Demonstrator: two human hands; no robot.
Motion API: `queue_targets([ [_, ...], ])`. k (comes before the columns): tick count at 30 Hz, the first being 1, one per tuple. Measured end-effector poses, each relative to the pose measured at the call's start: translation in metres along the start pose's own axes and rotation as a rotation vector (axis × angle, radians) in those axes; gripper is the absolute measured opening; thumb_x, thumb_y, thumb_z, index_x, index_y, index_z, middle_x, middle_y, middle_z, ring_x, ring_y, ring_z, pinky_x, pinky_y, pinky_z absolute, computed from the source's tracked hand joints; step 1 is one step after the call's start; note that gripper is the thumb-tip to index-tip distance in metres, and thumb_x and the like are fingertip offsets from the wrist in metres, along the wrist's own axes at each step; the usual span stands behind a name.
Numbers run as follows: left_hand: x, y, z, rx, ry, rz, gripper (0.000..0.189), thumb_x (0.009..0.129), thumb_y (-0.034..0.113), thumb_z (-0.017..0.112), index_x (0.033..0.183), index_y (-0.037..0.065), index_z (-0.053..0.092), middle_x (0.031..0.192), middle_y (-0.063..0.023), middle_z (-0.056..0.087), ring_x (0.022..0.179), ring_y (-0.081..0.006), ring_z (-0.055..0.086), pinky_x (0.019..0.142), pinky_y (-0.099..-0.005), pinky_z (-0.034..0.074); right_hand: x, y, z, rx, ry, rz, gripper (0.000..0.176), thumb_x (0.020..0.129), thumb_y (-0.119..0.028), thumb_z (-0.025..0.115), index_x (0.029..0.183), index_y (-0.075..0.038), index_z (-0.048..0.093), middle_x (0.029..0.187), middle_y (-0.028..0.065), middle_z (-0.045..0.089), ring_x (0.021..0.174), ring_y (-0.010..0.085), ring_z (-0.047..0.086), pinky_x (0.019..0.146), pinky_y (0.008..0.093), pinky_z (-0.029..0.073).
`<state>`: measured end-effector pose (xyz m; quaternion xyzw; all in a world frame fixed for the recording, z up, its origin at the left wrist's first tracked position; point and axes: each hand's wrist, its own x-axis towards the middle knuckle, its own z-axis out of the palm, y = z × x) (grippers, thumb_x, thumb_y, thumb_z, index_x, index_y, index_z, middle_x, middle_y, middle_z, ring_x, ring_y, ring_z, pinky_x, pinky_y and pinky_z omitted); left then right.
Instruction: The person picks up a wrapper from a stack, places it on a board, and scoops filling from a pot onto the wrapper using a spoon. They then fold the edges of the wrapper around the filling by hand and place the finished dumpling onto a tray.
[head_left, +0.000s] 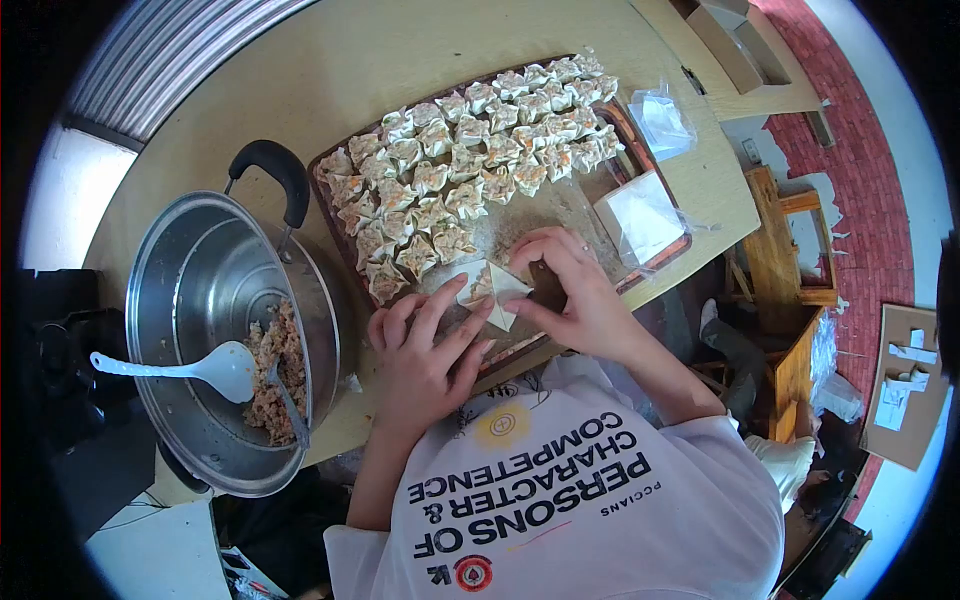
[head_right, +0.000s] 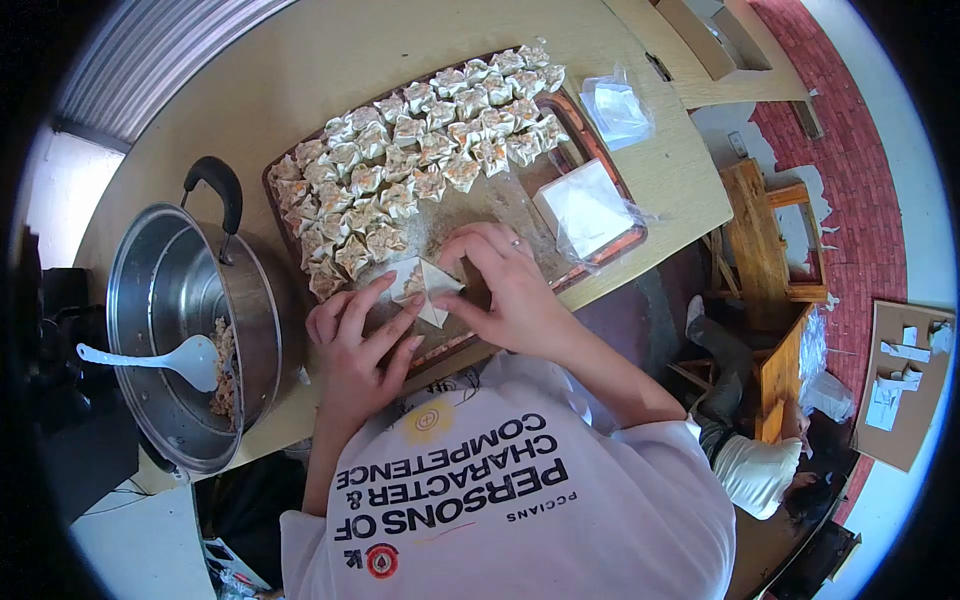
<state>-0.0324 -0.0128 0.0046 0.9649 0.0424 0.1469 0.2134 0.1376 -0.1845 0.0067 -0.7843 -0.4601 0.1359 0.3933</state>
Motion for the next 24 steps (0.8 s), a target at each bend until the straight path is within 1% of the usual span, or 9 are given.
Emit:
queue_targets([
  [3,-0.0008,0.0001,0.0009,0.009,-0.003,-0.005,0.042,0.088,0.028,0.074,0.130,0.027,0.076,0.147,-0.0013,0.058,0.121,-0.0292,0.047,0.108,-0.0445,0.030,0.0008,0.0050,0.0001,0.044,0.007,-0.001,0.040,0.084,-0.020,0.083,0.116,-0.013,0.060,0.125,0.0125,0.060,0.120,0.0374,0.054,0.101,0.0479,0.040],
  [5,0.0000,0.0001,0.0007,0.002,0.001,-0.004,0.042,0.088,0.029,0.074,0.130,0.027,0.076,0.147,-0.0014,0.058,0.121,-0.0292,0.046,0.108,-0.0446,0.030,0.0023,0.0002,-0.0010,-0.014,0.032,-0.022,0.038,0.082,-0.011,0.085,0.113,-0.009,0.062,0.119,0.0122,0.063,0.117,0.0337,0.059,0.102,0.0425,0.043],
  [8,-0.0005,0.0003,-0.0002,0.005,-0.003,-0.001,0.042,0.088,0.029,0.074,0.130,0.027,0.075,0.146,-0.0014,0.058,0.121,-0.0293,0.046,0.108,-0.0450,0.030,0.0042,0.0069,-0.0011,0.061,0.048,-0.033,0.037,0.082,-0.011,0.085,0.111,-0.008,0.062,0.117,0.0121,0.064,0.117,0.0332,0.059,0.102,0.0426,0.044],
  [12,0.0001,-0.0001,0.0002,0.014,0.000,0.000,0.043,0.088,0.029,0.074,0.131,0.027,0.075,0.146,-0.0015,0.058,0.122,-0.0294,0.046,0.109,-0.0453,0.030,0.0039,0.0056,0.0008,0.035,0.054,-0.006,0.036,0.082,-0.009,0.084,0.110,-0.008,0.063,0.117,0.0121,0.064,0.117,0.0329,0.059,0.101,0.0424,0.045],
  [14,-0.0005,-0.0008,0.0011,0.026,-0.003,-0.003,0.043,0.092,0.035,0.071,0.134,0.027,0.072,0.148,0.0013,0.056,0.122,-0.0264,0.047,0.108,-0.0468,0.031,0.0059,0.0051,-0.0004,0.047,0.039,-0.003,0.034,0.082,-0.009,0.084,0.109,-0.007,0.063,0.116,0.0119,0.064,0.117,0.0327,0.059,0.099,0.0423,0.046],
  [15,-0.0005,-0.0009,0.0013,0.026,-0.002,-0.003,0.043,0.092,0.035,0.071,0.134,0.027,0.072,0.148,0.0013,0.056,0.122,-0.0264,0.047,0.108,-0.0468,0.031,0.0063,0.0053,0.0003,0.046,0.039,-0.003,0.034,0.082,-0.009,0.084,0.109,-0.007,0.063,0.116,0.0119,0.064,0.117,0.0327,0.059,0.099,0.0423,0.046],
  [17,-0.0011,-0.0008,0.0017,0.035,0.010,-0.003,0.043,0.092,0.035,0.070,0.134,0.027,0.072,0.148,0.0013,0.056,0.122,-0.0258,0.047,0.108,-0.0466,0.031,0.0070,0.0056,0.0035,0.042,0.057,0.013,0.033,0.083,-0.016,0.082,0.110,-0.012,0.062,0.118,0.0097,0.062,0.115,0.0335,0.057,0.096,0.0442,0.040],
  [20,-0.0040,-0.0033,0.0052,-0.003,0.062,-0.006,0.042,0.091,0.034,0.072,0.132,0.027,0.073,0.147,0.0008,0.057,0.121,-0.0252,0.048,0.107,-0.0463,0.032,0.0084,0.0048,0.0056,-0.016,0.068,-0.012,0.034,0.083,-0.019,0.082,0.110,-0.012,0.062,0.117,0.0085,0.062,0.113,0.0327,0.057,0.095,0.0444,0.039],
  [24,-0.0070,-0.0052,0.0066,-0.032,0.120,-0.003,0.040,0.089,0.030,0.074,0.129,0.025,0.075,0.143,0.0003,0.059,0.118,-0.0255,0.050,0.105,-0.0462,0.033,0.0090,-0.0010,0.0054,0.015,0.075,0.001,0.035,0.083,-0.020,0.083,0.110,-0.013,0.062,0.117,0.0081,0.062,0.114,0.0323,0.057,0.095,0.0448,0.039],
])
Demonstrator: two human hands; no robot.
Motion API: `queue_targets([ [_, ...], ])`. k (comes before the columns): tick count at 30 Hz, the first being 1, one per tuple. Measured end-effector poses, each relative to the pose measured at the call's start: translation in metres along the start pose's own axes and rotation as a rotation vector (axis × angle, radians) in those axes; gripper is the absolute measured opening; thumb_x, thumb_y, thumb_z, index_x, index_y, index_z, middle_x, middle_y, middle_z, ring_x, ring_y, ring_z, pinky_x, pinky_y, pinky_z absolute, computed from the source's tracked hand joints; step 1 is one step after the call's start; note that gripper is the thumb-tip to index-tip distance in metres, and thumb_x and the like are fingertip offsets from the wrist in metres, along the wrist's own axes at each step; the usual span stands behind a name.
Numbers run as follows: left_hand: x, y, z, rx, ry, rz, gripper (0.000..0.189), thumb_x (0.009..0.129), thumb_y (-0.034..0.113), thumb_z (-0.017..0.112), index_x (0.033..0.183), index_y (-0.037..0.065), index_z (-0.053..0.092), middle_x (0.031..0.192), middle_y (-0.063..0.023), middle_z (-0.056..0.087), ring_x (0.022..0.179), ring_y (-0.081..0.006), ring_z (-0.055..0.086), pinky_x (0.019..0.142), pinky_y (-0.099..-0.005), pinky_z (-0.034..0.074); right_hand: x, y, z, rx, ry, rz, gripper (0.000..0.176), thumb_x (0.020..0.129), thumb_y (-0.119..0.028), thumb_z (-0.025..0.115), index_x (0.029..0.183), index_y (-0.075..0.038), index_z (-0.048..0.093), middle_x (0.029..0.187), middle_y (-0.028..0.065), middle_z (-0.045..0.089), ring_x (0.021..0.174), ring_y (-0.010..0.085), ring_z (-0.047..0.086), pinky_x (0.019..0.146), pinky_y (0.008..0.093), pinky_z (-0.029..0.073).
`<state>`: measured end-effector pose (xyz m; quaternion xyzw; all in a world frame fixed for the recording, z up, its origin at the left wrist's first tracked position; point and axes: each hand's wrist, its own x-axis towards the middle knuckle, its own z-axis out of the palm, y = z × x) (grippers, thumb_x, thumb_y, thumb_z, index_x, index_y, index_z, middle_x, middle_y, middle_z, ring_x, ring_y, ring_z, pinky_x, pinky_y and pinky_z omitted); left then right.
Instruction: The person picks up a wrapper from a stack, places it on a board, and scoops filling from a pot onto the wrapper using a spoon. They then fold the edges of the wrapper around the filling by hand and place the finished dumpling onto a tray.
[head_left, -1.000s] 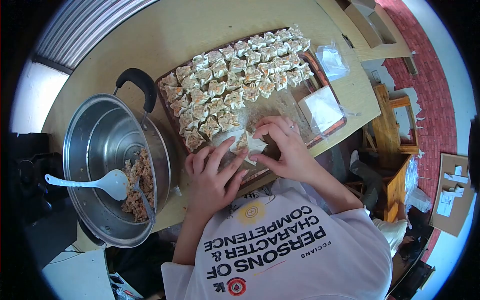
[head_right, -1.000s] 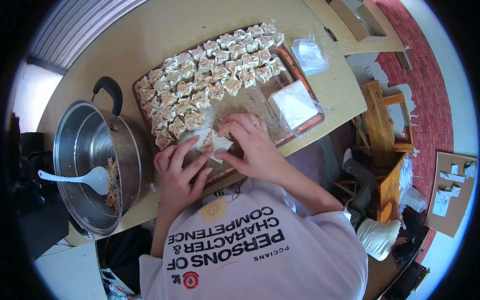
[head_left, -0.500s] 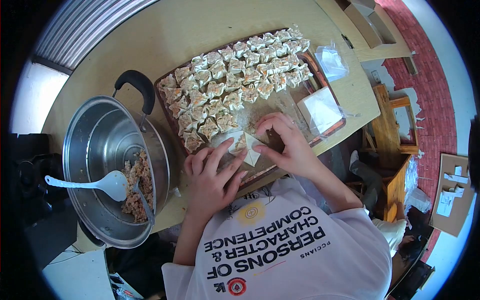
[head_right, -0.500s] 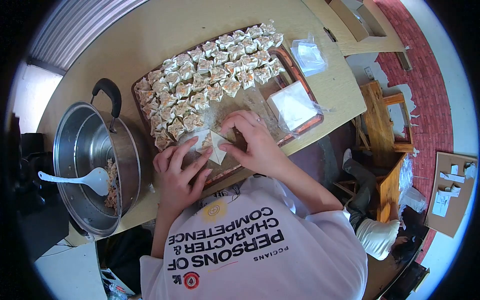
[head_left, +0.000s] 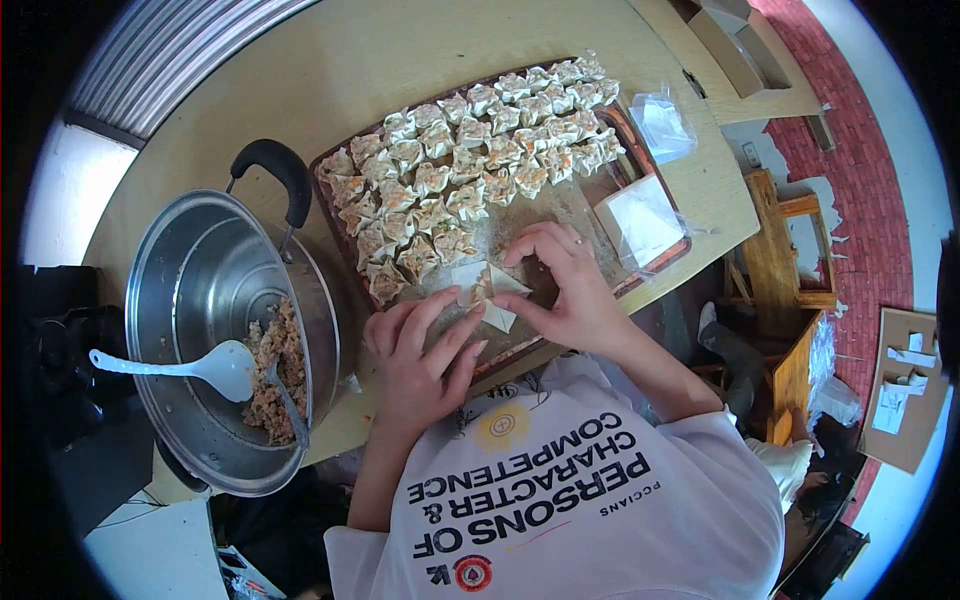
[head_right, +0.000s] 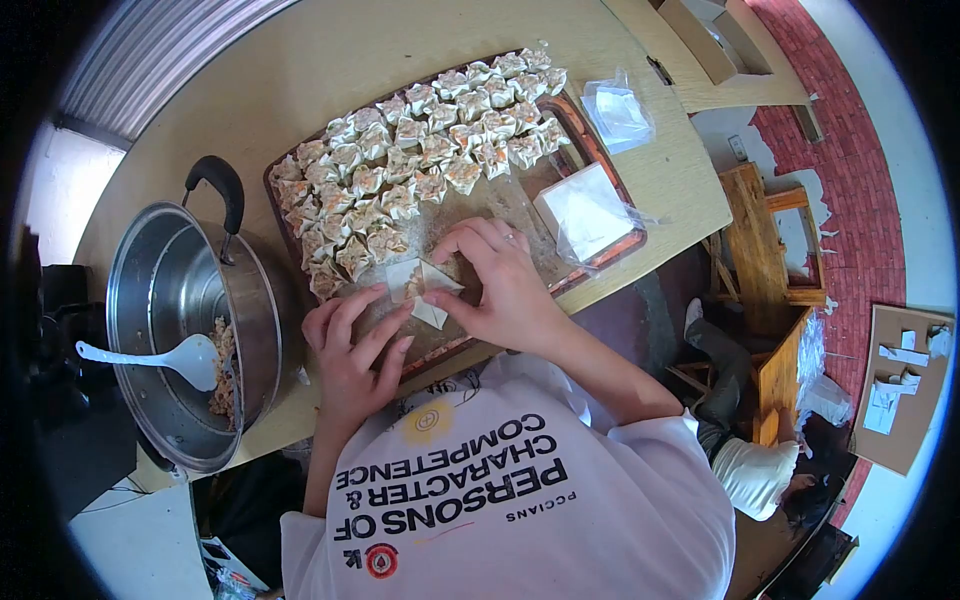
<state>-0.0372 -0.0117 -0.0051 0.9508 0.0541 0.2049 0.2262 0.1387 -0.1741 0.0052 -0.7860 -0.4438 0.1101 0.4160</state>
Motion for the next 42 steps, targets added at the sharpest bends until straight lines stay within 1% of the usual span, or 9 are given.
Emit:
queue_targets([
  [6,-0.003,-0.007,0.002,-0.089,0.117,0.032,0.037,0.083,0.018,0.077,0.120,0.018,0.077,0.116,-0.0007,0.063,0.105,-0.0254,0.055,0.094,-0.0439,0.040,0.012,-0.004,-0.006,-0.033,-0.051,-0.024,0.028,0.084,-0.018,0.081,0.106,-0.013,0.065,0.113,0.0081,0.063,0.106,0.0317,0.060,0.093,0.0452,0.042],
  [11,-0.001,-0.007,0.002,-0.197,0.226,0.010,0.036,0.081,0.010,0.076,0.116,0.013,0.077,0.098,-0.0039,0.059,0.087,-0.0247,0.058,0.083,-0.0396,0.045,0.033,-0.003,0.001,-0.036,-0.125,-0.138,0.010,0.087,-0.007,0.077,0.094,-0.006,0.071,0.096,0.0087,0.066,0.087,0.0277,0.066,0.075,0.0384,0.053],
  [15,-0.002,-0.007,0.000,-0.190,0.227,0.004,0.034,0.081,0.010,0.076,0.115,0.012,0.077,0.099,-0.0044,0.059,0.086,-0.0248,0.059,0.082,-0.0405,0.045,0.039,-0.004,0.011,-0.064,-0.088,-0.156,0.009,0.088,-0.007,0.077,0.092,-0.005,0.069,0.092,0.0084,0.066,0.084,0.0269,0.067,0.073,0.0382,0.053],
  [24,-0.001,-0.008,-0.001,-0.196,0.260,-0.014,0.032,0.082,0.010,0.075,0.114,0.011,0.077,0.099,-0.0050,0.059,0.087,-0.0253,0.059,0.082,-0.0405,0.045,0.033,-0.017,0.009,0.087,-0.125,0.107,0.012,0.088,-0.006,0.078,0.093,-0.006,0.068,0.087,0.0042,0.064,0.066,0.0150,0.061,0.059,0.0310,0.048],
  [26,-0.001,-0.008,-0.002,-0.214,0.231,0.003,0.031,0.084,0.003,0.073,0.115,0.007,0.075,0.099,-0.0095,0.058,0.089,-0.0274,0.055,0.080,-0.0387,0.044,0.033,-0.017,0.008,0.126,-0.119,0.141,0.012,0.088,-0.006,0.078,0.094,-0.005,0.068,0.084,0.0037,0.063,0.064,0.0139,0.059,0.057,0.0306,0.047],
  [35,0.001,-0.008,-0.003,-0.206,0.205,0.001,0.030,0.083,0.003,0.073,0.113,0.007,0.076,0.100,-0.0093,0.059,0.090,-0.0272,0.056,0.082,-0.0382,0.045,0.025,-0.010,-0.001,0.088,-0.135,0.082,0.009,0.089,-0.005,0.076,0.092,-0.003,0.068,0.079,0.0044,0.062,0.062,0.0121,0.059,0.056,0.0293,0.045],
  [36,0.001,-0.007,-0.003,-0.207,0.204,0.000,0.030,0.083,0.003,0.073,0.113,0.007,0.076,0.100,-0.0093,0.059,0.090,-0.0272,0.056,0.082,-0.0382,0.045,0.021,-0.011,-0.006,0.088,-0.136,0.083,0.009,0.089,-0.005,0.076,0.092,-0.003,0.068,0.079,0.0044,0.062,0.062,0.0121,0.059,0.056,0.0293,0.045],
  [38,0.000,-0.007,-0.002,-0.220,0.199,-0.015,0.030,0.082,0.003,0.073,0.111,0.007,0.076,0.100,-0.0093,0.059,0.090,-0.0271,0.056,0.082,-0.0385,0.045,0.014,-0.015,-0.018,0.059,-0.125,0.313,0.010,0.089,-0.009,0.075,0.092,-0.004,0.067,0.079,0.0099,0.064,0.066,0.0248,0.067,0.061,0.0381,0.052],
  [42,0.001,-0.008,0.001,-0.219,0.230,-0.022,0.032,0.079,0.008,0.076,0.111,0.012,0.077,0.097,-0.0039,0.061,0.088,-0.0241,0.060,0.084,-0.0400,0.045,0.002,-0.010,-0.030,0.066,-0.169,0.382,0.010,0.089,-0.008,0.076,0.092,-0.004,0.067,0.084,0.0092,0.065,0.065,0.0219,0.066,0.059,0.0354,0.051],
])
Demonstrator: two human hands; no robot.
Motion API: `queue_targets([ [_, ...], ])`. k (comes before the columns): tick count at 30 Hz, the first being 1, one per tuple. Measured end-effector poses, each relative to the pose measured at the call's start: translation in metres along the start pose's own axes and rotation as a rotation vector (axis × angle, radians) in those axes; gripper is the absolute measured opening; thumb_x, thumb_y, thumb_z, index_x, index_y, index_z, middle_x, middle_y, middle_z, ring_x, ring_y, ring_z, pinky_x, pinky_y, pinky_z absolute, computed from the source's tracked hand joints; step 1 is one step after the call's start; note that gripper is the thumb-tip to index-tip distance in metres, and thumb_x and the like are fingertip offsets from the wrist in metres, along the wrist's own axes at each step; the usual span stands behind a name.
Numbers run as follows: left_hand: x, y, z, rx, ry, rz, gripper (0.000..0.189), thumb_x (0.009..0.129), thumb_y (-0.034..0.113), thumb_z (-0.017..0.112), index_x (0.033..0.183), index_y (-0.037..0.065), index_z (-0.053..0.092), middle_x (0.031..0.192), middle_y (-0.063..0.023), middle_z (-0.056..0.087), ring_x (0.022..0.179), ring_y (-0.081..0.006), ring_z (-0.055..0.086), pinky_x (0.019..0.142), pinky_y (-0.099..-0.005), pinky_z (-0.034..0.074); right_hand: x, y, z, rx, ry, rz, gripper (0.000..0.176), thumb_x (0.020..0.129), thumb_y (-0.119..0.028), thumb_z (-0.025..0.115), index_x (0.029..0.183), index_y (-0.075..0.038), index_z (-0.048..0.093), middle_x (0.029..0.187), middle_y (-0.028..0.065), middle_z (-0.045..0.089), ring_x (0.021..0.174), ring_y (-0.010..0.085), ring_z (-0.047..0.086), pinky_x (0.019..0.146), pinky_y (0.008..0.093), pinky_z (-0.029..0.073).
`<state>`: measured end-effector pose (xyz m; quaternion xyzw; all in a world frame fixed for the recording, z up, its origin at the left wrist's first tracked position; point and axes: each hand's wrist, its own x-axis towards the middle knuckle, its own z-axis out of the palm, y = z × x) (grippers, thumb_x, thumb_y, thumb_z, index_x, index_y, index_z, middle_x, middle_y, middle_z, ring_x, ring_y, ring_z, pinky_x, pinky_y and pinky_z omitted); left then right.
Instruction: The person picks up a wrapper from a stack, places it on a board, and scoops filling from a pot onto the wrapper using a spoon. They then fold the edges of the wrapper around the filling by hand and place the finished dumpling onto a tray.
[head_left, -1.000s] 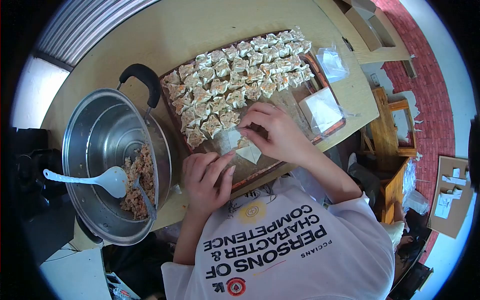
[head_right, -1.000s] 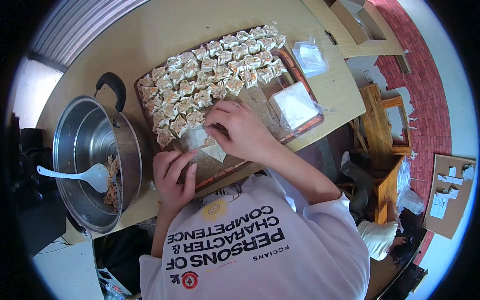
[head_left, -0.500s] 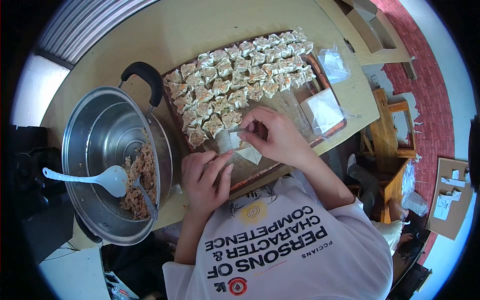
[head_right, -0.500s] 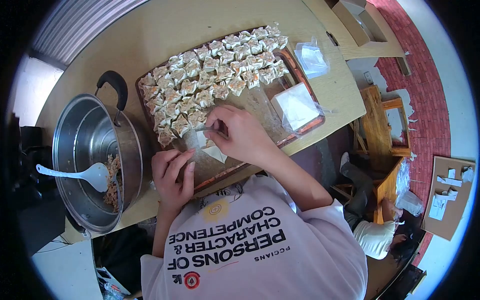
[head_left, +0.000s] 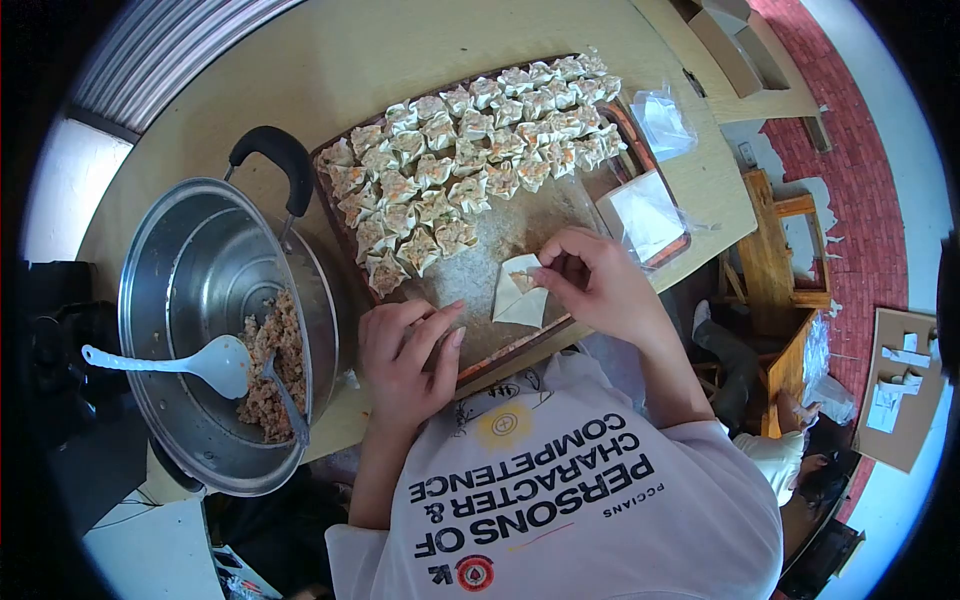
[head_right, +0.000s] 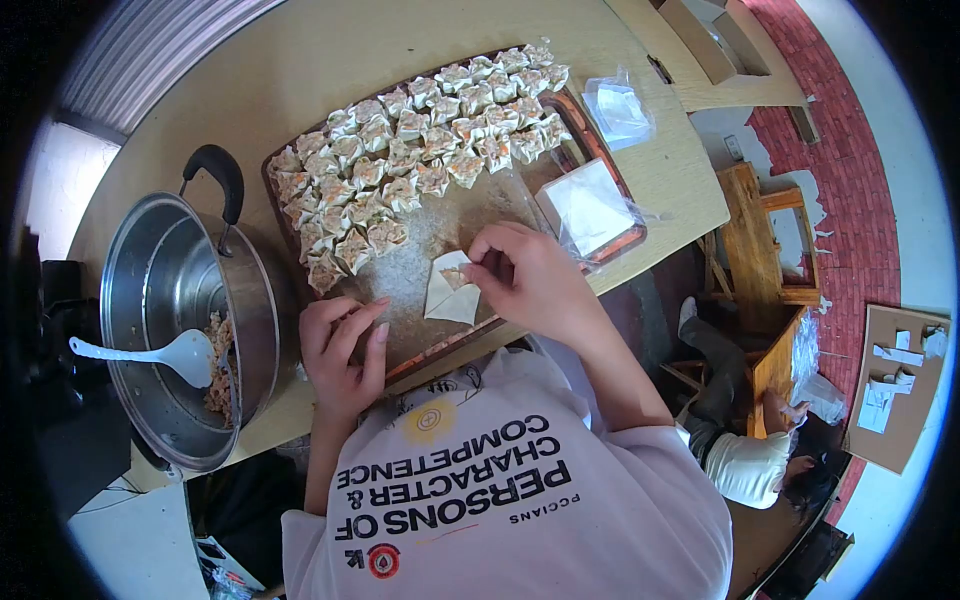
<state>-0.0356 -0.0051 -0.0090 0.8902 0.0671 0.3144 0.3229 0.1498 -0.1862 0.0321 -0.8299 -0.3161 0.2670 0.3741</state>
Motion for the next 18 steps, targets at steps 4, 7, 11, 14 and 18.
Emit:
queue_targets([
  [4,0.001,-0.001,0.000,0.010,-0.018,0.020,0.031,0.079,0.008,0.076,0.111,0.013,0.077,0.098,-0.0037,0.061,0.086,-0.0236,0.059,0.083,-0.0394,0.045,0.007,-0.002,-0.001,0.013,0.054,-0.117,0.009,0.090,-0.006,0.075,0.094,-0.004,0.068,0.093,0.0092,0.068,0.066,0.0206,0.066,0.058,0.0339,0.051],
  [7,0.000,-0.001,-0.001,0.013,-0.024,0.021,0.031,0.080,0.008,0.076,0.111,0.013,0.077,0.098,-0.0036,0.061,0.086,-0.0233,0.059,0.083,-0.0394,0.045,0.007,0.006,0.002,-0.019,0.095,-0.287,0.010,0.089,-0.004,0.075,0.098,-0.004,0.070,0.097,0.0097,0.068,0.069,0.0236,0.068,0.060,0.0349,0.053],
  [11,0.000,0.000,0.000,-0.002,-0.039,0.015,0.032,0.080,0.008,0.076,0.111,0.013,0.077,0.098,-0.0035,0.060,0.085,-0.0230,0.059,0.082,-0.0398,0.045,0.000,0.014,0.007,-0.083,0.139,-0.444,0.017,0.086,-0.001,0.075,0.102,-0.006,0.073,0.100,0.0104,0.068,0.082,0.0297,0.070,0.069,0.0379,0.057],
  [14,0.001,-0.001,0.001,-0.003,-0.035,0.033,0.032,0.080,0.008,0.076,0.111,0.013,0.077,0.098,-0.0035,0.060,0.085,-0.0231,0.059,0.082,-0.0397,0.045,-0.001,0.016,0.010,-0.141,0.193,-0.526,0.018,0.085,-0.001,0.075,0.103,-0.006,0.074,0.101,0.0105,0.069,0.089,0.0316,0.069,0.075,0.0400,0.057],
  [18,0.001,-0.001,0.001,-0.011,-0.045,0.022,0.032,0.080,0.008,0.076,0.111,0.013,0.077,0.098,-0.0035,0.060,0.086,-0.0233,0.060,0.082,-0.0397,0.045,-0.003,0.021,0.015,-0.168,0.246,-0.469,0.017,0.085,-0.001,0.074,0.102,-0.005,0.073,0.102,0.0109,0.069,0.092,0.0328,0.068,0.079,0.0416,0.056],
])
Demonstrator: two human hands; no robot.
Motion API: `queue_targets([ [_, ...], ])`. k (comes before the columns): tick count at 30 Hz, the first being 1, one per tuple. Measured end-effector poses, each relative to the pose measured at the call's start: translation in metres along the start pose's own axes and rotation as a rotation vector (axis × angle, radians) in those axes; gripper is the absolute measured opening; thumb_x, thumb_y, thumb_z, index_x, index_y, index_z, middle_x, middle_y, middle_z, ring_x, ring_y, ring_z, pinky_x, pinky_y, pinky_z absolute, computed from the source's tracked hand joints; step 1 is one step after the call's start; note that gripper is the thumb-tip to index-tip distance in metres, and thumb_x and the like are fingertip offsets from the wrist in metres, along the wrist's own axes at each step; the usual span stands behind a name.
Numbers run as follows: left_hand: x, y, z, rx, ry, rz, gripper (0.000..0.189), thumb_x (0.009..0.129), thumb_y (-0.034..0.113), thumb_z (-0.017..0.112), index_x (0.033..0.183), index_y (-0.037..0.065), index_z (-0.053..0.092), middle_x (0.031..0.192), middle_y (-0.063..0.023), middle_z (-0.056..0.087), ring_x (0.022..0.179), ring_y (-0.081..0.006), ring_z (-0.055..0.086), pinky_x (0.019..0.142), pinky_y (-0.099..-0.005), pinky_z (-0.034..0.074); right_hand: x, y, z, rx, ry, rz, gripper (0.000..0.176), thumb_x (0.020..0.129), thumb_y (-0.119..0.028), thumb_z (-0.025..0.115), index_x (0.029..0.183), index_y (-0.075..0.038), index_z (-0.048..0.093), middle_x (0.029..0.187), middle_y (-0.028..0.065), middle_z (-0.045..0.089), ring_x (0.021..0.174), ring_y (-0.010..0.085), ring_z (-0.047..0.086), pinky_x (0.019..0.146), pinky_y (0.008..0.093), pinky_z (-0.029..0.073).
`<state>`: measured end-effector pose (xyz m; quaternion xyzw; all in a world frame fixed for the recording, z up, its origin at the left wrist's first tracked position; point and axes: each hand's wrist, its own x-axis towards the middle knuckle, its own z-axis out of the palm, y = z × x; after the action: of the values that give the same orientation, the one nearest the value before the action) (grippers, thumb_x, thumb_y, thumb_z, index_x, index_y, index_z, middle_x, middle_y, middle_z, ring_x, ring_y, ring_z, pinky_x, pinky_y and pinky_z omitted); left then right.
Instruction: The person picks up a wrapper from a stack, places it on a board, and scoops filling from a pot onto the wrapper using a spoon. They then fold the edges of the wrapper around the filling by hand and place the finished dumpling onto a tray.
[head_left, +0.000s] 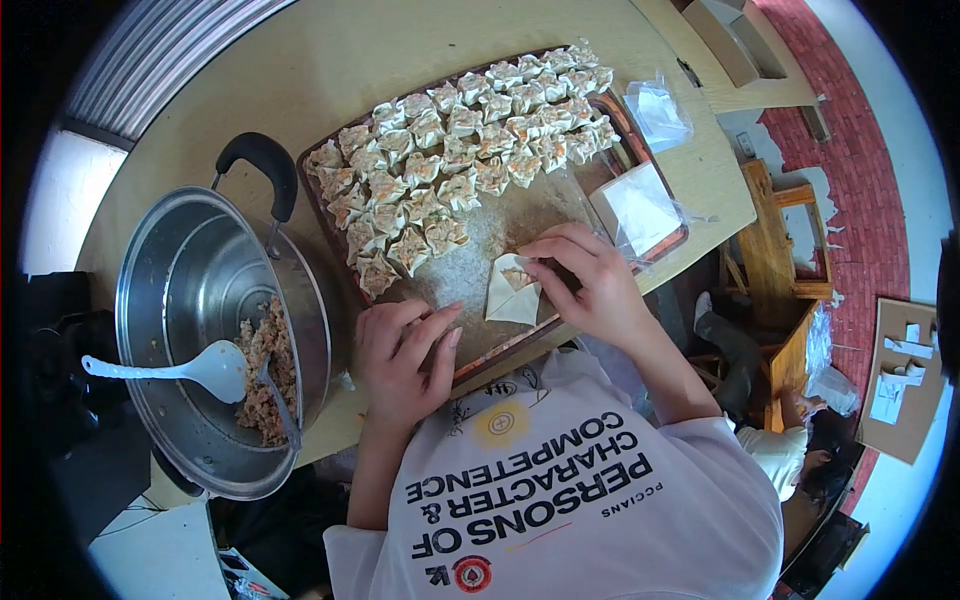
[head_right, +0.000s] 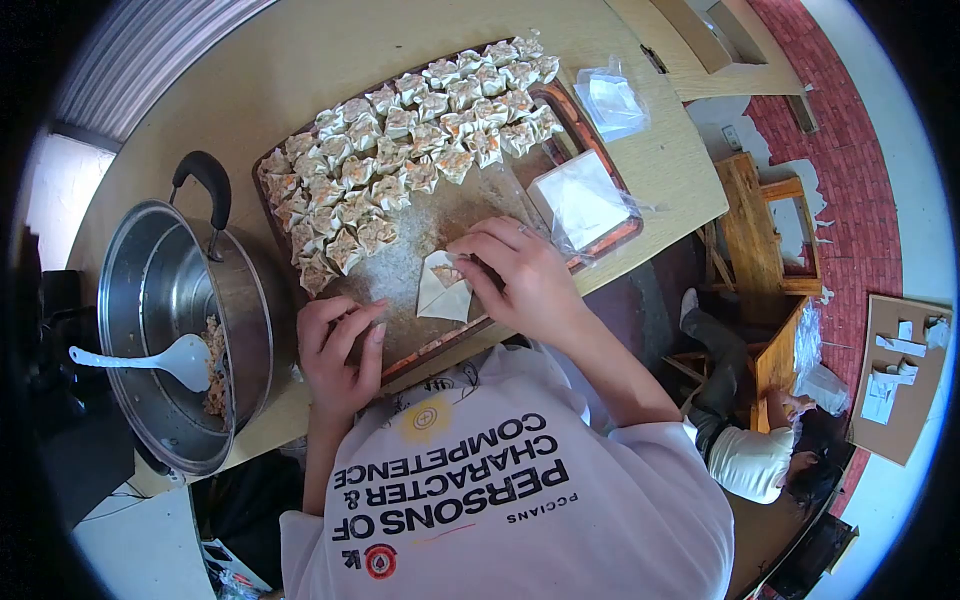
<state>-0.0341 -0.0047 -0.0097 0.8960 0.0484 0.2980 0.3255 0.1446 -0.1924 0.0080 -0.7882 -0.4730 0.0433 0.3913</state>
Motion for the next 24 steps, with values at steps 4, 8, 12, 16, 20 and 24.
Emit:
queue_targets([
  [4,0.000,0.000,-0.001,-0.002,-0.018,-0.002,0.032,0.080,0.008,0.076,0.111,0.013,0.077,0.098,-0.0037,0.060,0.087,-0.0234,0.060,0.083,-0.0396,0.045,-0.003,0.001,0.000,-0.023,0.019,-0.013,0.017,0.084,-0.004,0.076,0.100,-0.006,0.073,0.102,0.0102,0.069,0.092,0.0311,0.068,0.078,0.0409,0.055],
  [8,0.001,0.000,0.000,-0.015,-0.009,-0.003,0.031,0.080,0.008,0.076,0.111,0.013,0.077,0.097,-0.0039,0.060,0.087,-0.0232,0.059,0.082,-0.0396,0.045,-0.006,0.000,0.002,-0.117,0.026,-0.093,0.016,0.084,-0.005,0.076,0.099,-0.008,0.073,0.103,0.0085,0.068,0.092,0.0289,0.067,0.079,0.0400,0.053],
  [12,0.001,0.001,0.000,-0.005,-0.001,0.000,0.031,0.080,0.008,0.075,0.110,0.013,0.077,0.097,-0.0038,0.060,0.086,-0.0228,0.059,0.082,-0.0395,0.045,-0.008,0.000,0.007,-0.077,0.053,-0.040,0.017,0.083,-0.005,0.076,0.100,-0.008,0.072,0.103,0.0077,0.068,0.092,0.0285,0.067,0.078,0.0395,0.053],
  [16,0.001,0.001,0.000,-0.005,-0.009,-0.007,0.030,0.080,0.008,0.075,0.110,0.013,0.078,0.097,-0.0034,0.060,0.085,-0.0226,0.059,0.081,-0.0392,0.045,-0.009,-0.001,0.006,-0.105,0.050,-0.087,0.018,0.083,-0.006,0.076,0.100,-0.009,0.072,0.104,0.0062,0.067,0.093,0.0278,0.065,0.077,0.0394,0.052],
  [20,0.001,0.000,0.000,0.000,0.004,0.005,0.030,0.080,0.008,0.076,0.109,0.013,0.078,0.097,-0.0030,0.060,0.083,-0.0226,0.058,0.081,-0.0390,0.045,-0.013,-0.005,0.007,-0.123,0.041,-0.133,0.017,0.081,-0.005,0.077,0.098,-0.010,0.073,0.104,0.0040,0.066,0.093,0.0261,0.064,0.077,0.0388,0.051],
  [24,0.001,0.000,0.000,0.003,0.005,0.006,0.030,0.079,0.008,0.076,0.109,0.013,0.078,0.097,-0.0029,0.060,0.083,-0.0224,0.058,0.081,-0.0388,0.045,-0.013,-0.009,0.005,-0.121,0.029,-0.122,0.020,0.078,0.000,0.078,0.097,-0.006,0.075,0.100,0.0065,0.067,0.093,0.0275,0.065,0.080,0.0381,0.052],
])
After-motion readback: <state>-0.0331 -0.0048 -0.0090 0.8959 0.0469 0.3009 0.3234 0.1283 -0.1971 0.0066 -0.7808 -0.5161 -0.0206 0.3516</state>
